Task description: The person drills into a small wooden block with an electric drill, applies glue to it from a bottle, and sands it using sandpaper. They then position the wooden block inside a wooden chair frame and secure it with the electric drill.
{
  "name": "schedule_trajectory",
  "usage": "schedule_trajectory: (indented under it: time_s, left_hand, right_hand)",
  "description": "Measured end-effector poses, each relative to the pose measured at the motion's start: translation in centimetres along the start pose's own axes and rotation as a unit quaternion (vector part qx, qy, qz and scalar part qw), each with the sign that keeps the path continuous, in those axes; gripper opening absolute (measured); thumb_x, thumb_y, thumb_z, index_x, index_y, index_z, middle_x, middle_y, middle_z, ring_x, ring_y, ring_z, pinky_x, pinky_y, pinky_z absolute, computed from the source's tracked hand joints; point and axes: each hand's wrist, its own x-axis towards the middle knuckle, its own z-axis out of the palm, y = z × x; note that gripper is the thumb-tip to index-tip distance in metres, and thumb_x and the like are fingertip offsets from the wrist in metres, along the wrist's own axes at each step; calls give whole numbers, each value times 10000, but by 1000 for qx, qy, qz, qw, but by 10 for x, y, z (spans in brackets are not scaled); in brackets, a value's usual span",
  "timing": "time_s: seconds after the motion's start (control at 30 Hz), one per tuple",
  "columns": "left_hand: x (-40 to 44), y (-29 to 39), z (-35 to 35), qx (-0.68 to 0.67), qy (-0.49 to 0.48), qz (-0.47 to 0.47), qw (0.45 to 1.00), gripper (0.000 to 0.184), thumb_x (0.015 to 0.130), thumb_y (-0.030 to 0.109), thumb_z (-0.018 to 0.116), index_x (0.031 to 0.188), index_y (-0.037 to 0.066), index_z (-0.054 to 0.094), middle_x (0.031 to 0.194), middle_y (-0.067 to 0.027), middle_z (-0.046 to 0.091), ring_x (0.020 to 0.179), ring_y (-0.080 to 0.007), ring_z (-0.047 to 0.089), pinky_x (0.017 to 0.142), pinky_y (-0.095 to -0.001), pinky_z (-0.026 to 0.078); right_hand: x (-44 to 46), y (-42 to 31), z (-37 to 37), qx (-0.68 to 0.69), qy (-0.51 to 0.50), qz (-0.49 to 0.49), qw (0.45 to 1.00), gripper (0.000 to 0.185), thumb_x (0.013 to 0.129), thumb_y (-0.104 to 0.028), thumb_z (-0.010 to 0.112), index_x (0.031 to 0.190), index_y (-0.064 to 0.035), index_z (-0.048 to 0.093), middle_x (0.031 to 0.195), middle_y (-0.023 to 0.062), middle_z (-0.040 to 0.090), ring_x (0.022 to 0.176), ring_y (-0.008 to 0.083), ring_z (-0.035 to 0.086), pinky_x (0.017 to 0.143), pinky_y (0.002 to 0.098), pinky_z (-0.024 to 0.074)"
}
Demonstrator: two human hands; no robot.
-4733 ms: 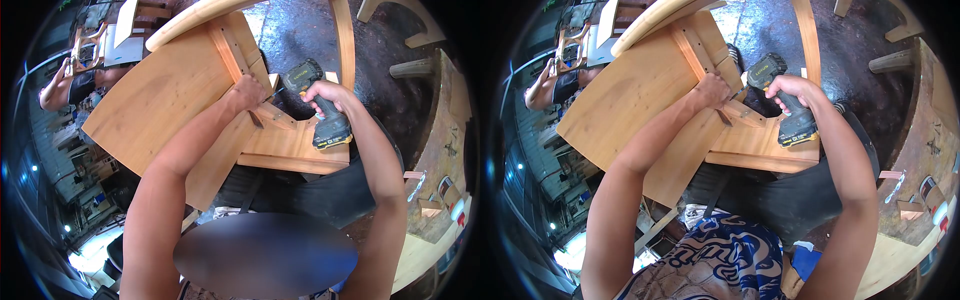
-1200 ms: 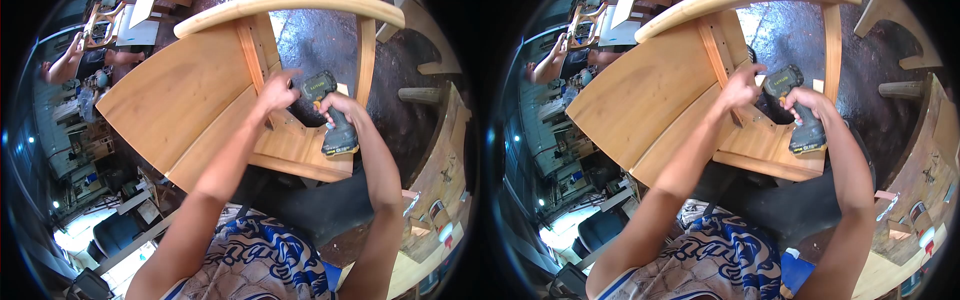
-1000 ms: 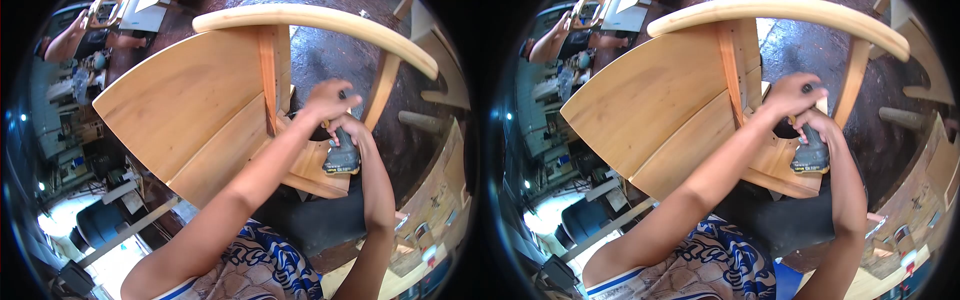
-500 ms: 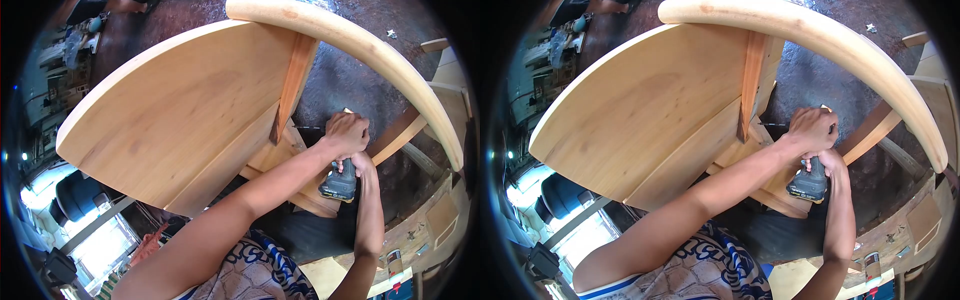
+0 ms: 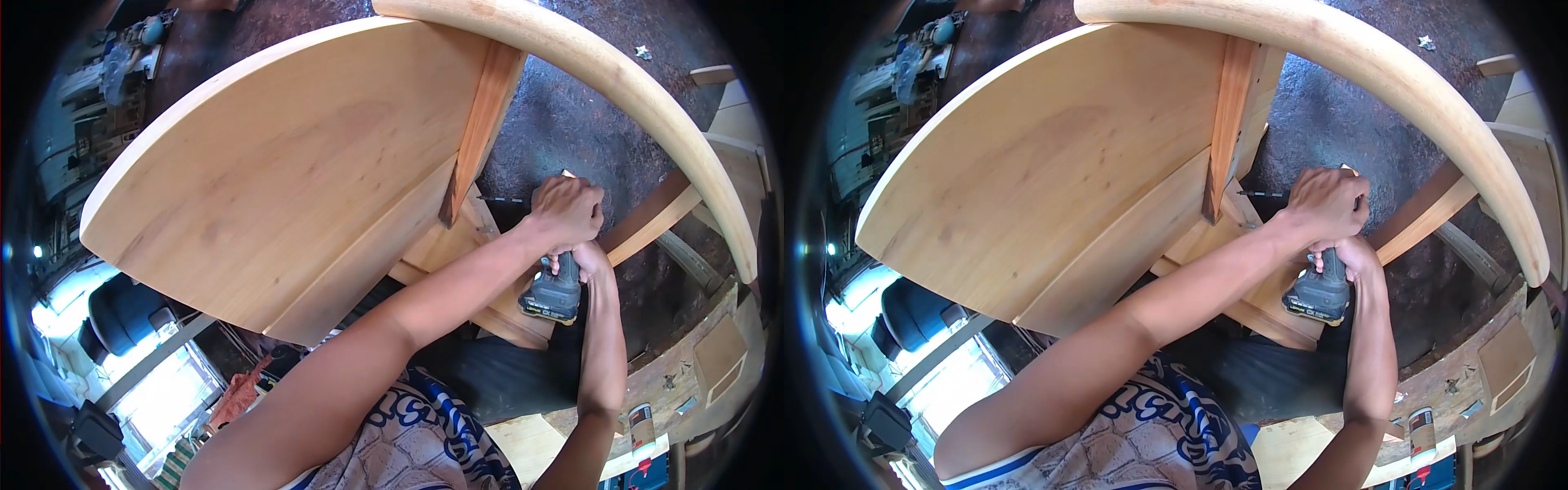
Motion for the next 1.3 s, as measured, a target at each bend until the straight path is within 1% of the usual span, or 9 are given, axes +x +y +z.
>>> schedule_trajectory:
  time_s: [0.77,0.87,0.93,1.03,1.07,1.1,1.17,1.23,1.3]
  left_hand:
    - [0,-4,-2,-18,10,-21,1000,201,784,253,619,828,68,685,910,-151,718,882,-368,686,877,-487,486]
    - [-3,-3,-6,-18,-38,-45,998,261,824,289,618,937,70,705,1024,-162,715,997,-377,668,966,-487,463]
    - [-11,-8,3,-57,160,51,984,339,851,292,637,1076,50,714,1125,-159,710,1027,-366,666,972,-498,475]
    - [-53,-5,-15,-84,276,174,942,358,876,267,641,1153,45,689,1162,-156,697,1098,-363,638,1042,-531,423]
    - [-76,-1,-23,-122,280,176,936,308,861,195,663,1133,53,699,1138,-151,698,1071,-359,647,1056,-558,402]
    - [-97,-1,-28,-148,271,172,936,284,851,162,671,1111,53,705,1107,-144,704,1040,-347,655,1022,-528,433]
    - [-143,-9,-30,-183,226,164,942,250,832,110,688,1074,55,719,1048,-128,714,977,-318,671,938,-465,488]
    - [-184,-25,-30,-184,193,170,949,227,824,97,705,1046,62,732,998,-113,723,918,-291,684,842,-405,520]
    - [-218,-40,-39,-196,149,165,955,222,831,108,717,1049,73,741,988,-114,728,907,-311,684,824,-389,525]
  right_hand:
    - [2,-9,5,-5,14,27,1000,92,782,-2,696,837,-4,621,667,86,589,514,193,565,493,319,488]
    - [8,-4,-4,-5,11,20,1000,92,820,-50,677,874,-10,614,662,84,592,497,183,562,477,320,495]
    - [14,0,-11,23,-5,-5,1000,120,876,-122,633,943,-23,628,708,90,632,510,181,595,478,319,511]
    - [-7,-8,16,2,84,-43,996,213,908,-182,601,1040,-24,653,773,87,669,600,165,651,539,298,539]
    - [-10,-9,23,26,122,-71,990,256,896,-178,611,1093,-20,655,801,84,679,653,162,668,578,289,546]
    - [-13,-9,31,47,159,-100,981,307,885,-173,621,1146,-16,657,828,80,690,707,160,686,616,280,552]
    - [-14,-14,21,-44,89,-49,994,394,828,-124,653,1200,6,642,787,69,675,708,145,664,631,269,536]
    - [-32,-29,40,-30,2,-33,999,495,722,-80,705,1195,48,634,687,77,624,577,154,579,602,296,510]
    - [-45,-32,47,-50,4,-64,997,537,749,-119,724,1247,47,613,678,78,625,553,180,584,608,302,518]
